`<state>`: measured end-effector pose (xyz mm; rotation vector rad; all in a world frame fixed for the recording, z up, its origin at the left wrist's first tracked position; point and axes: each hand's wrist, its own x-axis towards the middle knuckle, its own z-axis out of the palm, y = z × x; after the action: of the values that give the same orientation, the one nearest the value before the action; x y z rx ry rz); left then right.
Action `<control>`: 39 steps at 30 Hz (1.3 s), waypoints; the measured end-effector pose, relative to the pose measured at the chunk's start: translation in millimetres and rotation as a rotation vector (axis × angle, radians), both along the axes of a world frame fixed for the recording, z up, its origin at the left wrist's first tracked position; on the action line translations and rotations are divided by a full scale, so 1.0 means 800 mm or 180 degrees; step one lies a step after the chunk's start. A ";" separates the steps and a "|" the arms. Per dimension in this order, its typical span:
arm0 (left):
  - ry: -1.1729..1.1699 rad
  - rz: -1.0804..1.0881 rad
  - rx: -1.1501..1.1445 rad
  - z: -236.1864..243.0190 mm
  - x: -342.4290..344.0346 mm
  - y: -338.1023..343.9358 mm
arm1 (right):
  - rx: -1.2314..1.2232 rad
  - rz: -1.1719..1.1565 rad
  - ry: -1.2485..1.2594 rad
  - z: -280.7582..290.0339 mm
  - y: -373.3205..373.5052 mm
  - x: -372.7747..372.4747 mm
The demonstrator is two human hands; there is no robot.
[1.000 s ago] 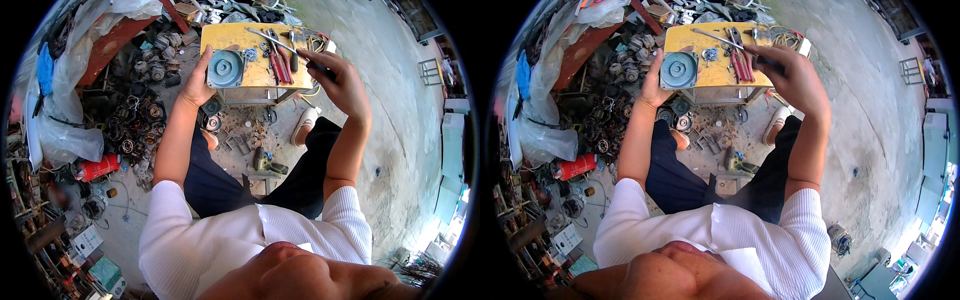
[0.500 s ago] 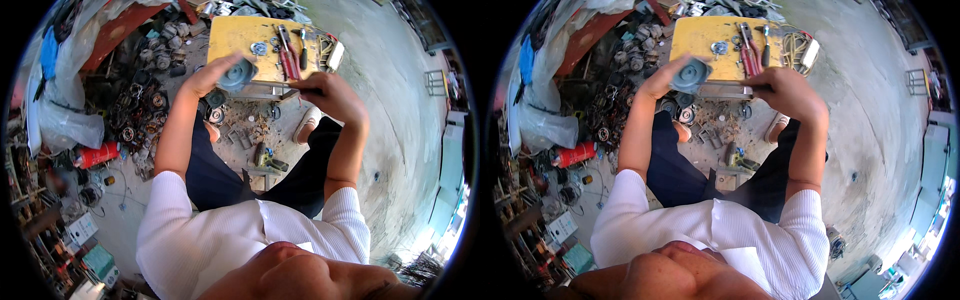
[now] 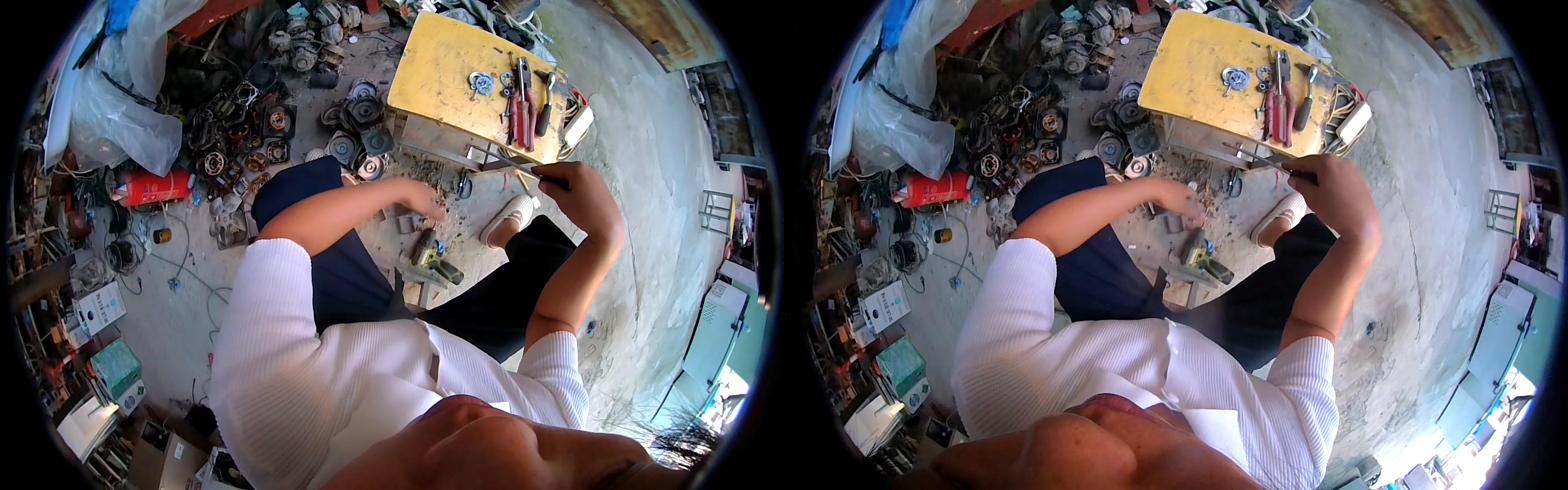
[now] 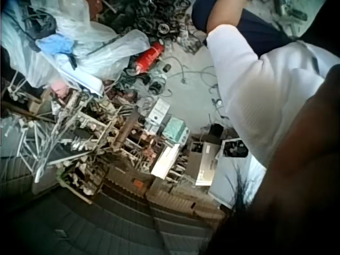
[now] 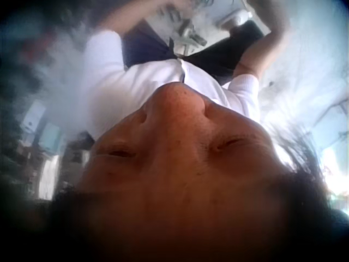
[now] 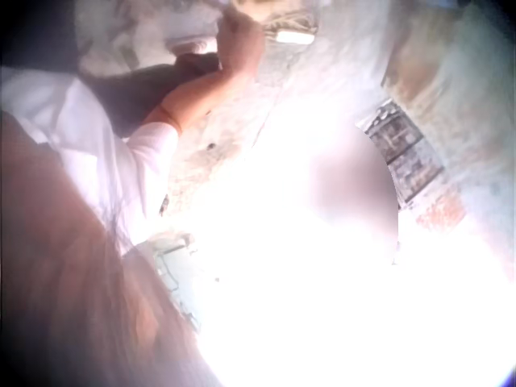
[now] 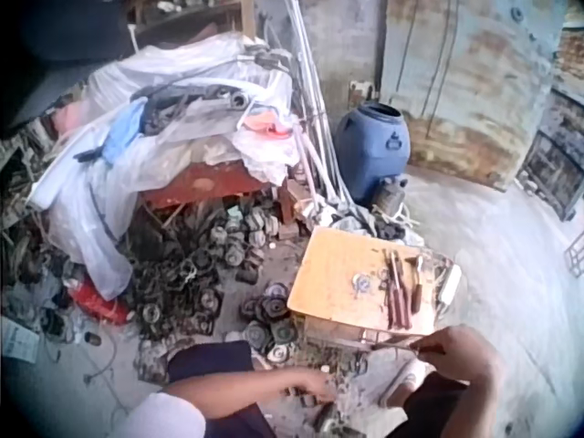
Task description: The person disassembles a small electric motor housing by hand, then uses a screwdriver to loosen internal components.
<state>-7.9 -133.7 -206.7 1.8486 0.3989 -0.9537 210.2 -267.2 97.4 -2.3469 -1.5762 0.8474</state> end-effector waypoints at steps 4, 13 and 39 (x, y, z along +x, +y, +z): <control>0.0830 0.1463 -0.1018 -0.033 -0.029 0.056 | 0.0248 0.0082 0.0159 -0.012 -0.005 -0.002; 0.0583 0.6025 -0.1462 -0.083 -0.164 0.183 | -0.0345 0.0164 0.0845 -0.009 -0.031 -0.022; -0.0402 0.4917 -0.0818 -0.043 -0.087 0.234 | -0.1213 0.1076 0.1144 -0.176 0.026 -0.044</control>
<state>-77.8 53.3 -241.4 0.8623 1.2660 0.1931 174.7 -246.3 -43.4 -2.0011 -1.7952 1.6693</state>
